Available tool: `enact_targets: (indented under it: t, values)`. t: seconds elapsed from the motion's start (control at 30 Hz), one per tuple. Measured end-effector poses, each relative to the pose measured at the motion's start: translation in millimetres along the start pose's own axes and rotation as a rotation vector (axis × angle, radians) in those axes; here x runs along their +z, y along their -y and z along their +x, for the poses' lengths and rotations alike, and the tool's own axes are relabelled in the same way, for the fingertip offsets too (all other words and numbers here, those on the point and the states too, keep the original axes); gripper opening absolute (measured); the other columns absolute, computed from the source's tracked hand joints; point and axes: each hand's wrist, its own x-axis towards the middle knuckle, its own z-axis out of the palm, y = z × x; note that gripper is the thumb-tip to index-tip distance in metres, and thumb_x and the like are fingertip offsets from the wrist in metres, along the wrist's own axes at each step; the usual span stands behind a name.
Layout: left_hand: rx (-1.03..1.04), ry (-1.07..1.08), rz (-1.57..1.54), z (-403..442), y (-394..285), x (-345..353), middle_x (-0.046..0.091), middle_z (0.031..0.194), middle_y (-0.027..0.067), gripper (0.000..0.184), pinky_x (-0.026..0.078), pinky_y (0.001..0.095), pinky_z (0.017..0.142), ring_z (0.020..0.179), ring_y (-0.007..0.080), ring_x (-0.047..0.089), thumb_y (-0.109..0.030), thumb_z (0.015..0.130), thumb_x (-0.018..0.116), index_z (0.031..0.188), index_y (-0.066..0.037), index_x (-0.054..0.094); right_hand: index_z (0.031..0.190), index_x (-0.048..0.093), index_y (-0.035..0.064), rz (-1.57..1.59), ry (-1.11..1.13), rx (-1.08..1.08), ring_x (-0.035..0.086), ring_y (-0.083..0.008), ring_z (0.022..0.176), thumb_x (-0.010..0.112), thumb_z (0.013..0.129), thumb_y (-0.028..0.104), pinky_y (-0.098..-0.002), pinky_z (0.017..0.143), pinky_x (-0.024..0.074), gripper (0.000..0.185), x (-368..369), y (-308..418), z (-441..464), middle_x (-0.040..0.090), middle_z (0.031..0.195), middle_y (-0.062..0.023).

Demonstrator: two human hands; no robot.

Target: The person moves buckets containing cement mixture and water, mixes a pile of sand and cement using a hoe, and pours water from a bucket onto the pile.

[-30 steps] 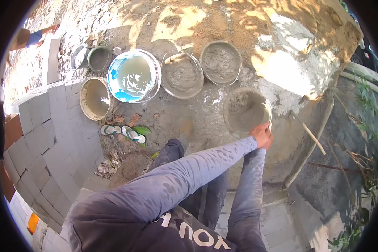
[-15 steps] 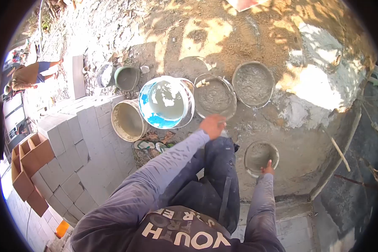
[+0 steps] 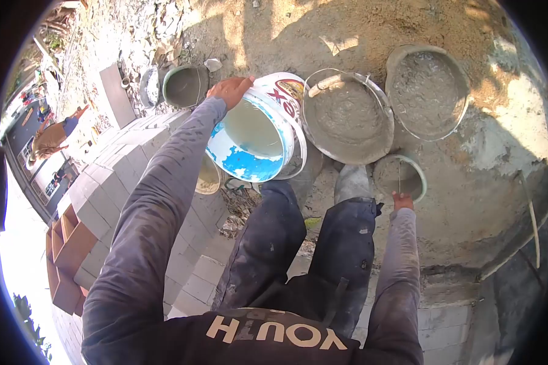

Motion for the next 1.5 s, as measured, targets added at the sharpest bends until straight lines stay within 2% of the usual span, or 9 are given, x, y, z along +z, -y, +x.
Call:
enact_targets:
  t: [0.1, 0.2, 0.3, 0.43, 0.8, 1.1, 1.2, 1.27, 1.5]
  values:
    - [0.054, -0.061, -0.079, 5, 12, 21, 0.059, 0.126, 0.0118, 0.056, 0.038, 0.0438, 0.101, 0.12, 0.0309, 0.052, -0.057, 0.093, 0.036, 0.114, -0.015, 0.066, 0.131, 0.044, 0.0022, -0.241, -0.411, 0.01, 0.048, -0.0381, 0.122, 0.069, 0.081, 0.029, -0.0427, 0.103, 0.0399, 0.062, -66, 184, -46, 0.047, 0.134, -0.0233]
    - [0.22, -0.394, -0.045, -12, 17, 26, 0.059, 0.123, 0.0099, 0.053, 0.04, 0.0441, 0.098, 0.115, 0.0334, 0.052, -0.056, 0.094, 0.038, 0.114, -0.015, 0.065, 0.129, 0.047, 0.0044, -0.2, -0.586, -0.701, 0.047, -0.0376, 0.122, 0.067, 0.084, 0.028, -0.0436, 0.102, 0.0385, 0.054, -93, 339, -66, 0.047, 0.134, -0.0198]
    - [0.244, -0.881, -0.262, -58, 17, 59, 0.052, 0.124, 0.0105, 0.039, 0.035, 0.047, 0.1, 0.113, 0.0346, 0.048, -0.038, 0.086, 0.062, 0.118, -0.015, 0.06, 0.122, 0.055, 0.0038, -0.038, -0.254, -0.989, 0.05, -0.0367, 0.118, 0.061, 0.088, 0.036, -0.0428, 0.1, 0.0394, 0.048, -85, 469, -105, 0.054, 0.125, -0.0205]
    - [-0.515, -0.882, -0.646, -183, -6, 152, 0.04, 0.129, 0.019, 0.061, 0.028, 0.0509, 0.102, 0.121, 0.0393, 0.038, -0.034, 0.076, 0.072, 0.128, -0.013, 0.049, 0.119, 0.057, -0.0001, -0.118, 0.326, -0.773, 0.052, -0.0387, 0.114, 0.048, 0.093, 0.053, -0.0439, 0.098, 0.0402, 0.06, -32, 523, -148, 0.056, 0.121, -0.0237]
    - [-0.193, -0.26, -1.251, -269, -40, 109, 0.061, 0.114, 0.0242, 0.061, 0.042, 0.0419, 0.098, 0.112, 0.0339, 0.057, -0.033, 0.075, 0.069, 0.125, -0.002, 0.052, 0.136, 0.042, -0.003, 0.026, 0.211, -0.996, 0.046, -0.0314, 0.125, 0.047, 0.098, 0.039, -0.0381, 0.103, 0.0361, 0.057, -26, 446, -314, 0.046, 0.137, -0.0203]
    - [-0.201, 0.155, -0.932, -249, 57, 149, 0.051, 0.138, 0.0112, 0.066, 0.037, 0.0386, 0.106, 0.126, 0.0291, 0.049, -0.059, 0.087, 0.049, 0.135, -0.014, 0.051, 0.15, 0.023, 0.0152, -1.525, 0.302, -0.461, 0.025, -0.0407, 0.139, 0.066, 0.067, 0.07, -0.0442, 0.113, 0.026, 0.108, -142, 222, -455, 0.016, 0.156, -0.0181]
    - [-0.163, -0.802, -0.869, -297, 48, 204, 0.05, 0.134, 0.0235, 0.066, 0.039, 0.0385, 0.104, 0.124, 0.034, 0.05, -0.055, 0.085, 0.056, 0.133, -0.01, 0.052, 0.151, 0.023, 0.0219, -1.189, 0.251, -0.402, 0.023, -0.0422, 0.139, 0.062, 0.077, 0.061, -0.043, 0.115, 0.024, 0.092, -152, 166, -442, 0.016, 0.156, -0.0171]
    - [-0.266, -0.132, -1.222, -336, 76, 180, 0.059, 0.124, 0.0231, 0.071, 0.044, 0.0394, 0.098, 0.116, 0.0354, 0.056, -0.058, 0.08, 0.062, 0.126, -0.005, 0.058, 0.149, 0.028, 0.0262, -1.158, 0.277, -0.399, 0.023, -0.0421, 0.14, 0.057, 0.082, 0.054, -0.0431, 0.115, 0.0231, 0.078, -152, 156, -448, 0.015, 0.156, -0.0166]
    - [-0.447, -0.216, -1.419, -450, 130, 190, 0.062, 0.108, 0.0276, 0.075, 0.048, 0.0348, 0.088, 0.1, 0.0302, 0.062, -0.048, 0.076, 0.069, 0.124, 0.008, 0.055, 0.14, 0.046, 0.0274, -1.133, 0.339, -0.471, 0.029, -0.0385, 0.138, 0.05, 0.089, 0.041, -0.0421, 0.114, 0.0267, 0.053, -134, 146, -458, 0.023, 0.153, -0.0191]
